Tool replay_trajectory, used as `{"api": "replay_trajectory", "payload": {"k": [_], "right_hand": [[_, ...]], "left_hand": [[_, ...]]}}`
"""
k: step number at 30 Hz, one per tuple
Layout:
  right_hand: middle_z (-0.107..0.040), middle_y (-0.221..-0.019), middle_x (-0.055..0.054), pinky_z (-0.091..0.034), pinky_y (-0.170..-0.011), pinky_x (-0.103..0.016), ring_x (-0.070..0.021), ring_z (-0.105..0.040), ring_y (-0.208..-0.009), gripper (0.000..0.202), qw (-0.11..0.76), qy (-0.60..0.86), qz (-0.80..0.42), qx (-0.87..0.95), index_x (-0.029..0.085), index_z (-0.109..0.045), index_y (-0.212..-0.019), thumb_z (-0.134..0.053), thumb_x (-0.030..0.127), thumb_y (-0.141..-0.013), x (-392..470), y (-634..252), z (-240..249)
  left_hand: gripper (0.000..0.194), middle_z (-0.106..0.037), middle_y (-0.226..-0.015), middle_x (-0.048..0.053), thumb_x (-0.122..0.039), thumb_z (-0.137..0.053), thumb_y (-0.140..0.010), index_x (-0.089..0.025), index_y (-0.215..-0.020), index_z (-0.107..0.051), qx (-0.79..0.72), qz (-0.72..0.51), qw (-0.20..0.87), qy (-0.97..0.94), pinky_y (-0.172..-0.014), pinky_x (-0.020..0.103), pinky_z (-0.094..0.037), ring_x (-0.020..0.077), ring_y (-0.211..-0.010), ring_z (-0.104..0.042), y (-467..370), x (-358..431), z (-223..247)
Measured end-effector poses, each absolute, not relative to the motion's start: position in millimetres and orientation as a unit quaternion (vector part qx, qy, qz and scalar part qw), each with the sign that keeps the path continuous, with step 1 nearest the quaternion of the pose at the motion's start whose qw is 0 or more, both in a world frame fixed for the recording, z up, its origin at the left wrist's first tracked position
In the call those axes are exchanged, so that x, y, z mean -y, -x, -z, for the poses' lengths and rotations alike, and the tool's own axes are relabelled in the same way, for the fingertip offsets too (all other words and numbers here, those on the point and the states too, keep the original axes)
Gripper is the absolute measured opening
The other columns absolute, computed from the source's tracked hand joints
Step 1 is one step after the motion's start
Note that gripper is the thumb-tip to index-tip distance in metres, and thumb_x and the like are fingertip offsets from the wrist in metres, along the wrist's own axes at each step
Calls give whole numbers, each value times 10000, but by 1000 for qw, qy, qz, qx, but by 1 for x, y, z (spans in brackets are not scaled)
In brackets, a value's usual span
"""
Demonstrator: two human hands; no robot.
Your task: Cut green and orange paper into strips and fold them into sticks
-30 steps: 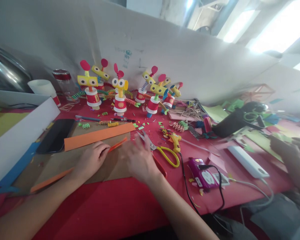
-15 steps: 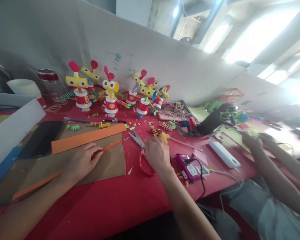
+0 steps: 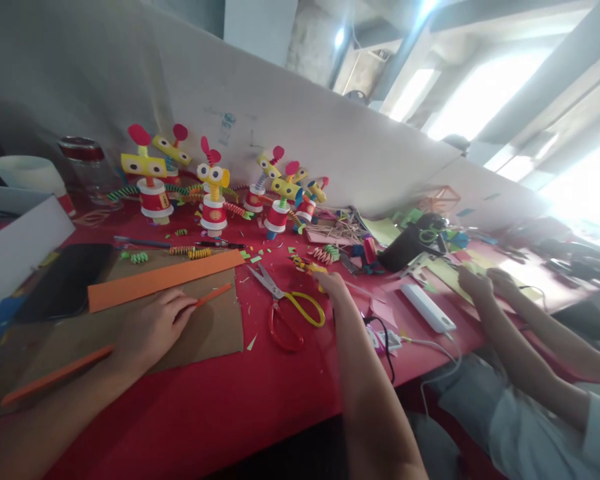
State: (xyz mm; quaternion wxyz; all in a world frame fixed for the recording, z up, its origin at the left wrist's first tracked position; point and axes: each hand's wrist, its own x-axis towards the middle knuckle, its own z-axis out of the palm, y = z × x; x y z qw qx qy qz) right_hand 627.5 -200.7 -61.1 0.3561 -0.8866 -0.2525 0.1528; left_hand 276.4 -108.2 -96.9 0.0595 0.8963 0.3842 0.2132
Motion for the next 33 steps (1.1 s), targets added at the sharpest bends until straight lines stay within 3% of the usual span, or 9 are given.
{"api": "replay_trajectory", "payload": {"k": [3,6,10,14,17,21,33], "right_hand": [[-651,-1088,-90,-552,-778,-373,-200,-650,-897,327,429,836,-216,265,136,-596,-1136,-635,345,-888,202,-609,54],[-670,-817,-31,-523,-629,-277,-147,-629,-664,327,493,768,-276,300,158,-592,-959,-738,350,-737,206,-577,47],[-628,-756,29,-444,-534,-233,-106,-536,-566,459,552,679,-322,362,206,-534,-974,-777,392,-631,213,-530,47],[-539,-652,41,-378,-504,-244,-116,-468,-530,324,464,717,-265,447,197,-528,-905,-573,509,-829,219,-496,59],[-588,-698,-5,-403,-560,-280,-170,-546,-607,289,368,754,-187,511,202,-519,-907,-456,484,-904,224,-483,64],[-663,-794,-65,-432,-629,-322,-236,-622,-724,229,303,757,-151,559,215,-490,-919,-400,426,-914,225,-473,63],[-659,-739,-51,-405,-596,-307,-251,-637,-704,205,240,778,-151,561,233,-471,-897,-380,416,-920,217,-461,63]], "left_hand": [[250,-685,-1017,46,-300,-465,-953,-233,-962,-706,-394,-213,71,-891,-652,310,-453,220,-895,-652,-276,108,97],[257,-688,-989,48,-305,-467,-950,-226,-936,-712,-397,-207,104,-888,-676,314,-462,220,-886,-647,-276,105,96],[248,-696,-968,49,-295,-476,-943,-213,-930,-710,-403,-211,125,-882,-714,329,-466,230,-895,-638,-275,104,95],[231,-692,-975,41,-278,-481,-938,-226,-938,-707,-406,-202,128,-882,-703,327,-457,234,-907,-634,-276,105,94],[231,-681,-980,43,-267,-480,-936,-225,-943,-708,-403,-195,125,-885,-702,325,-452,232,-915,-627,-276,106,93],[235,-668,-958,43,-240,-467,-935,-220,-932,-701,-398,-194,121,-888,-683,302,-440,212,-894,-626,-276,106,92],[238,-662,-957,48,-247,-461,-940,-211,-907,-694,-398,-193,107,-890,-654,308,-423,217,-875,-627,-276,107,93]]}}
